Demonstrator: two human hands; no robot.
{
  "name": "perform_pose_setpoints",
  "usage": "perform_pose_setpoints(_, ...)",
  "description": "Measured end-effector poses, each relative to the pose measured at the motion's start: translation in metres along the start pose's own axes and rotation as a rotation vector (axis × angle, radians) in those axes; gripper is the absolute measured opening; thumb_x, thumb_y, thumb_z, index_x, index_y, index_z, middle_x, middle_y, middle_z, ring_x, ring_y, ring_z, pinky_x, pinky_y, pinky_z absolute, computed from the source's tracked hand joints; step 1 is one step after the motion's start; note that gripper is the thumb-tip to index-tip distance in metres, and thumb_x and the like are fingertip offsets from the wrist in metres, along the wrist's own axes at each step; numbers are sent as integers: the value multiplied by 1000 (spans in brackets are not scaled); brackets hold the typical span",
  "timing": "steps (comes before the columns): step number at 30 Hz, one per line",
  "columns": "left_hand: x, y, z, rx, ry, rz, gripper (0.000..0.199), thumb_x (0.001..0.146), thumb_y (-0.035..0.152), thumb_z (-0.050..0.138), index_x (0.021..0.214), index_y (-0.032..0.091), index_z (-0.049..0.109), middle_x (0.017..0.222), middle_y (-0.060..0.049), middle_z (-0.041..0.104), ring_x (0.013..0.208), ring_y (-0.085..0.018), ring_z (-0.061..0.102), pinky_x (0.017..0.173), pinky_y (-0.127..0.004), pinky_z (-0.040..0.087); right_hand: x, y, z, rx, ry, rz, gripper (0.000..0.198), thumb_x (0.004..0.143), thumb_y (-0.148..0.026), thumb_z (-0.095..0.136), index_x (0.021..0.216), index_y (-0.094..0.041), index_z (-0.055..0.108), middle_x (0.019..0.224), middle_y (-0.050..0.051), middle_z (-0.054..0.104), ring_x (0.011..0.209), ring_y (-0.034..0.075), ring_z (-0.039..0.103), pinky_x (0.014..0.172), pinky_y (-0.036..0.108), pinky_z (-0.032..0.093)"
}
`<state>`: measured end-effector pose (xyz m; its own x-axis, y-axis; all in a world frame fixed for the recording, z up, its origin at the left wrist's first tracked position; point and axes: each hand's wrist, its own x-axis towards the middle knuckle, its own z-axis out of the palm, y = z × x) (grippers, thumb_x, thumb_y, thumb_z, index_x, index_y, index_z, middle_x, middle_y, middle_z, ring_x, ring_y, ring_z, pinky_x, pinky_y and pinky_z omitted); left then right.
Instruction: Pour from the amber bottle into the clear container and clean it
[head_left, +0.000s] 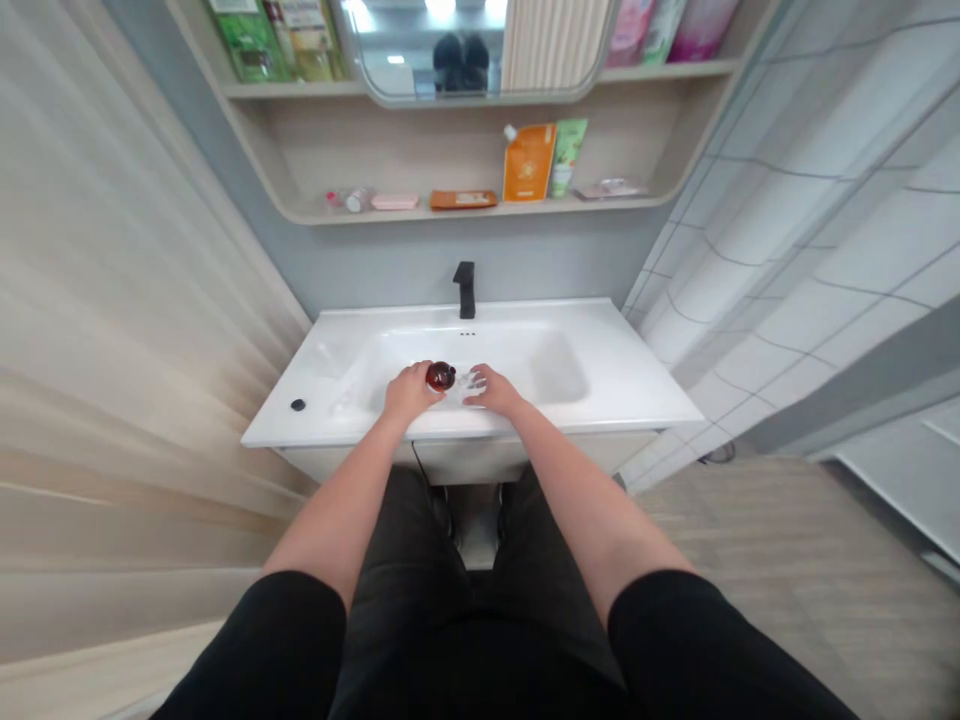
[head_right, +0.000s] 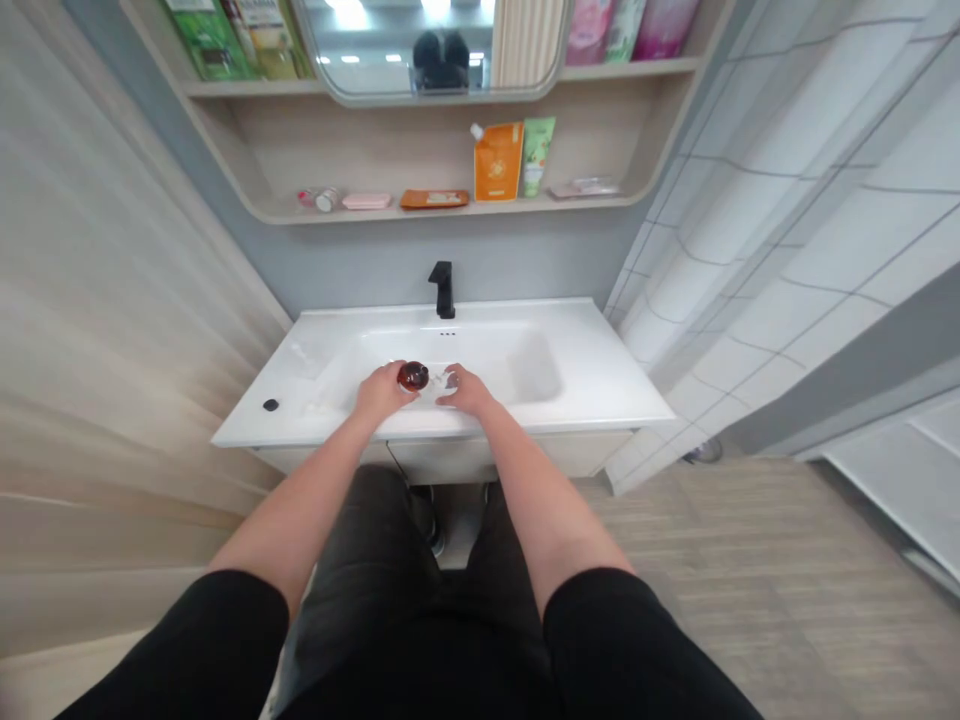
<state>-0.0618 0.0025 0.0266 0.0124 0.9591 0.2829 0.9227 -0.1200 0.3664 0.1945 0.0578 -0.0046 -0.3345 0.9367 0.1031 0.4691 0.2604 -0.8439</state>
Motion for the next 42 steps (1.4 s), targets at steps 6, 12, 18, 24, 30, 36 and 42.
perform_pose_setpoints(6, -4, 7, -4, 39, -15, 9, 63, 89, 40, 91, 147, 26, 72, 140, -17, 80, 133, -40, 73, 108, -46, 59, -1, -1, 1, -37, -4, 2, 74, 65, -27, 106, 128, -30, 68, 103, -1, 78, 99, 26, 78, 99, 43, 65)
perform_pose_setpoints(12, -6, 9, -4, 43, 13, 3, 62, 91, 33, 87, 150, 28, 71, 145, -17, 78, 138, -41, 68, 110, -49, 58, 0, 1, 1, -50, 1, 8, 74, 65, -27, 106, 128, -30, 68, 105, -1, 79, 99, 26, 78, 99, 43, 65)
perform_pose_setpoints(18, -6, 8, -3, 35, 41, -3, 67, 90, 23, 81, 155, 29, 69, 150, -16, 76, 144, -42, 63, 112, -50, 57, 1, 3, 2, -49, -5, -9, 76, 65, -27, 106, 131, -30, 68, 110, 1, 80, 101, 26, 79, 99, 43, 65)
perform_pose_setpoints(24, -7, 9, -5, 65, 46, 21, 67, 94, 24, 77, 160, 27, 68, 157, -17, 73, 147, -43, 60, 118, -55, 52, 1, 1, 2, -54, -18, -27, 80, 65, -27, 107, 136, -30, 69, 114, 2, 81, 106, 27, 80, 102, 44, 66)
perform_pose_setpoints(30, -8, 11, -7, 84, 48, 30, 67, 95, 22, 73, 161, 27, 68, 161, -17, 72, 150, -44, 58, 120, -58, 48, 2, 1, 3, -59, -21, -28, 81, 65, -25, 108, 137, -29, 71, 114, 3, 82, 105, 27, 80, 101, 44, 66)
perform_pose_setpoints(36, -8, 12, -8, 90, 56, 49, 67, 96, 18, 70, 163, 27, 67, 162, -18, 71, 151, -44, 56, 122, -60, 44, 4, 6, 4, -59, -17, -40, 80, 65, -27, 109, 136, -29, 70, 113, 3, 82, 105, 28, 80, 102, 45, 65)
perform_pose_setpoints(42, -8, 12, -9, 90, 55, 47, 71, 94, 16, 71, 163, 29, 66, 163, -17, 70, 153, -44, 54, 124, -60, 42, 5, 10, 6, -65, -26, -50, 80, 67, -28, 108, 138, -29, 69, 117, 3, 82, 107, 28, 80, 103, 45, 65)
